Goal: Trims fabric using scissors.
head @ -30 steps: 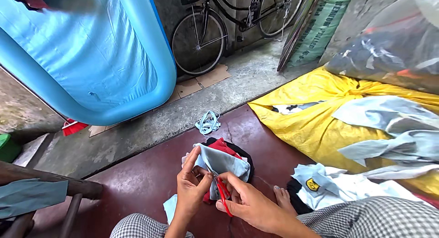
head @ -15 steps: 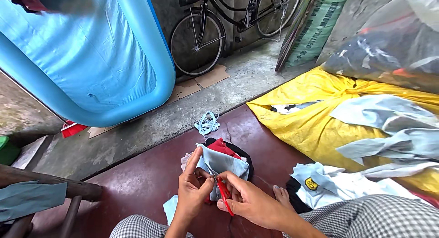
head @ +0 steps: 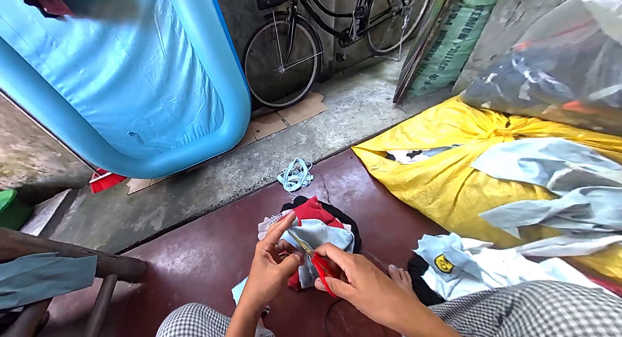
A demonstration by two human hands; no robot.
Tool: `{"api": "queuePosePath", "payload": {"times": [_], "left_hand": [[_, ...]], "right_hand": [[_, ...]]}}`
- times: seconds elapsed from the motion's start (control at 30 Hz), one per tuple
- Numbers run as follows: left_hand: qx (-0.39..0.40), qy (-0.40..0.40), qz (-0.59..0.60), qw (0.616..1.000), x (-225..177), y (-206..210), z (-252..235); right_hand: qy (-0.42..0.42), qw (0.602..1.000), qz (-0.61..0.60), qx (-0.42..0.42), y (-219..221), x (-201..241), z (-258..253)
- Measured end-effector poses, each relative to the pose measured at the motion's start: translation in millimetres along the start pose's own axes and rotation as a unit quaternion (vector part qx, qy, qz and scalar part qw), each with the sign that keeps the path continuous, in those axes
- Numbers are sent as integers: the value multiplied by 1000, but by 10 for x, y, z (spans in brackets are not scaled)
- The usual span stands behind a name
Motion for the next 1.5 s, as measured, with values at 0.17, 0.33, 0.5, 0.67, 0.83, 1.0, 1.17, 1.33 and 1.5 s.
{"api": "queuePosePath", "payload": {"times": [0.17,0.33,0.5,0.67,0.83,1.0,1.17,1.33,1.5], "left_hand": [[36,-70,-55,995,90,-112,-28],[34,-183,-135,973,319,-215,-26],[30,-214,-227,950,410,-308,-16],[23,-255,-266,929,510,-346,-30],[-51,-172,-195,964,420,-409,-121],[-149,-50,-30,987,146,-429,-119],[-122,64,9,990,-41,-288,-86],[-91,89,24,992,-139,-216,-52],[-76,83,17,993,-179,-176,-24]], "right_hand": [[24,993,94,68,18,29,47],[46,978,160,125,103,31,81],[51,970,186,147,146,31,112],[54,965,205,154,159,26,127],[64,965,213,143,140,15,121],[87,982,151,69,-3,-25,84],[33,998,56,2,12,-11,40],[-1,1000,17,-4,59,10,18],[-13,1000,-7,-2,86,17,9]]}}
Point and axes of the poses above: each hand's wrist, its own z-axis away from the middle knuckle, its own y-axis out of the palm, x = y × z, the point moved 9 cm from there along -z, towards the middle knuckle, and after that the axes turned 6 degrees about -y, right-handed, at the moved point
